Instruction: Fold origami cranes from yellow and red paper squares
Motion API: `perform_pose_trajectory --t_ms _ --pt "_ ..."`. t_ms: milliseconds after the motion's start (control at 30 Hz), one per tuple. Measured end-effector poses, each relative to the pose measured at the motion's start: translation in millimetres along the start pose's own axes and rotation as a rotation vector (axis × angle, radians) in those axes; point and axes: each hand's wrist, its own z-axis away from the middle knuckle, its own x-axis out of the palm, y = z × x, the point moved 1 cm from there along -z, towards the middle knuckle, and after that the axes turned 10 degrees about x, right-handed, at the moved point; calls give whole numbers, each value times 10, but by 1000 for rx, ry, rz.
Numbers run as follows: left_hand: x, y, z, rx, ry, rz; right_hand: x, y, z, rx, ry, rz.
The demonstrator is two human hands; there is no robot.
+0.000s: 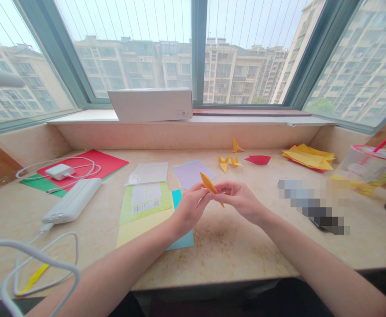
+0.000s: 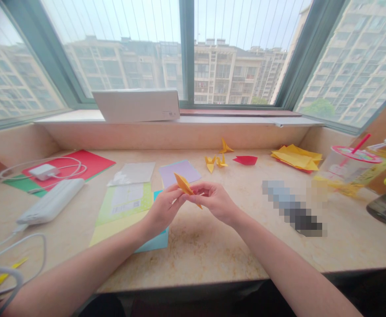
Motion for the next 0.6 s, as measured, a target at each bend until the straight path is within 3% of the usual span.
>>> perform_pose_trajectory --t_ms 267,600 --pt "-4 -62 0 3 -17 -1 -35 -4 -3 -23 -11 48" --pt "-13 24 -9 -57 21 -3 -13 114 4 -147 211 161"
